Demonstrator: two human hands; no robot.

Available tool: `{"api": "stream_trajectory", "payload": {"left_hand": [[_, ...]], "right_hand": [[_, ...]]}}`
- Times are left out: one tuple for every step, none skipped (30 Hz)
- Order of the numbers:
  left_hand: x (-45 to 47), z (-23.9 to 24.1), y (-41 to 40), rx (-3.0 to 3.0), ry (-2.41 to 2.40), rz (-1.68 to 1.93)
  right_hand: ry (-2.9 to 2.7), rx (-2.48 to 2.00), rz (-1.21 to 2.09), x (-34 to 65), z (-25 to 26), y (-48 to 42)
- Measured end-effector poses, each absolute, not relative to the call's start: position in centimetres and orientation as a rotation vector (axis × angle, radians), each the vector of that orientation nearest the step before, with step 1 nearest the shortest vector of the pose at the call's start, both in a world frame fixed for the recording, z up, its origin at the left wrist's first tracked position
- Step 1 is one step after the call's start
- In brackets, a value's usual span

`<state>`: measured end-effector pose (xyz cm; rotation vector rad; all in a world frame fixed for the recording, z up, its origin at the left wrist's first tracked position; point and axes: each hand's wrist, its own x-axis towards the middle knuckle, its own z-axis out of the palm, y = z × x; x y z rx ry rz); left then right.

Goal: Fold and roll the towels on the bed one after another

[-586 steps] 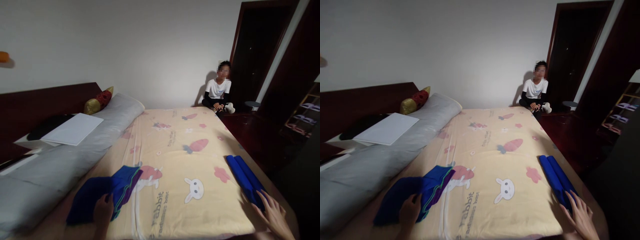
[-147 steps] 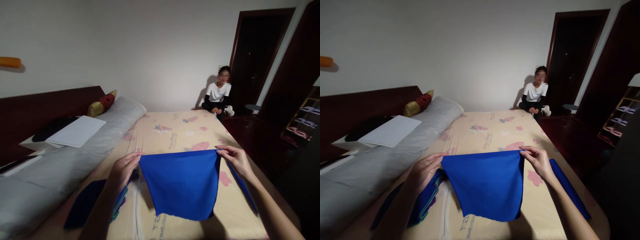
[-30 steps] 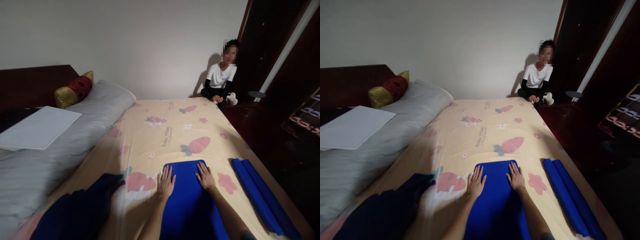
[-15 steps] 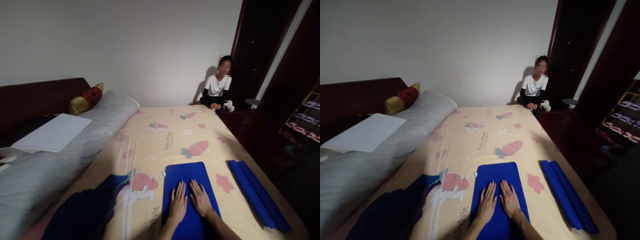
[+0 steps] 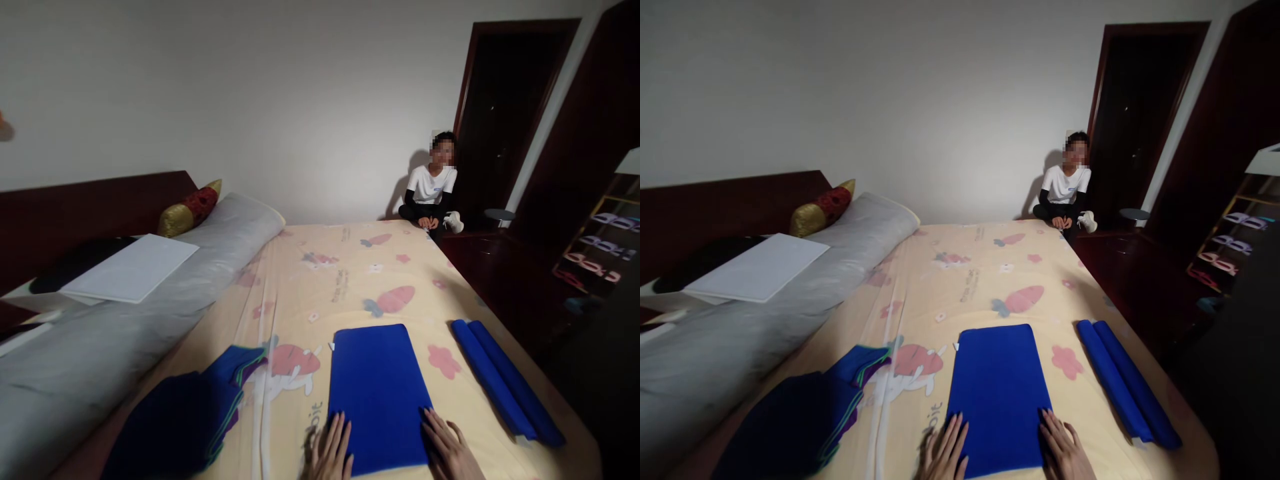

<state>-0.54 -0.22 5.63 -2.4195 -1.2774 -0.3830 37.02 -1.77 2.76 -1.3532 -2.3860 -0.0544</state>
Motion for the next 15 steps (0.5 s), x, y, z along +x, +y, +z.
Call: {"api": "stream_trajectory", "payload": {"left_hand": [[0.1,5.6,-0.3,-2.430,-1.208,-0.403],[0.8,5.5,-0.4,-2.450,-1.111,-0.426],[1.7,5.4,-0.5,-2.475,-0.990,-0.449],[2.5,5.3,-0.6,-2.494,-0.865,-0.474],[3.4,5.0,-0.8,-2.498,-0.760,-0.502],[4.0,4.7,-0.9,-2.493,-0.681,-0.528],[4.5,4.3,-1.0,-2.485,-0.633,-0.549],[4.8,3.8,-1.1,-2.478,-0.606,-0.568],[4.8,3.3,-1.3,-2.477,-0.597,-0.584],[4.6,2.8,-1.4,-2.481,-0.597,-0.607],[4.1,2.4,-1.6,-2.491,-0.605,-0.634],[3.5,2.0,-1.8,-2.501,-0.638,-0.669],[2.8,1.7,-2.1,-2.503,-0.711,-0.708],[2.1,1.7,-2.3,-2.496,-0.819,-0.746],[1.3,1.8,-2.6,-2.487,-0.937,-0.769]], "right_hand": [[-2.394,-1.316,-0.058,36.6,2.7,-1.9],[-2.404,-1.270,-0.059,36.0,2.7,-2.1],[-2.409,-1.222,-0.061,35.2,2.6,-2.3],[-2.407,-1.176,-0.070,34.4,2.6,-2.4],[-2.401,-1.138,-0.085,33.5,2.6,-2.5],[-2.394,-1.106,-0.100,32.8,2.7,-2.6],[-2.390,-1.080,-0.113,32.2,2.8,-2.7],[-2.388,-1.070,-0.116,31.8,3.0,-2.8],[-2.388,-1.077,-0.106,31.7,3.3,-2.8],[-2.389,-1.094,-0.083,31.9,3.6,-2.9],[-2.386,-1.120,-0.049,32.3,3.9,-2.9],[-2.380,-1.148,-0.008,32.9,4.2,-3.0],[-2.372,-1.173,0.033,33.7,4.5,-3.1],[-2.363,-1.188,0.071,34.5,4.8,-3.2],[-2.355,-1.195,0.101,35.4,5.0,-3.3]]}}
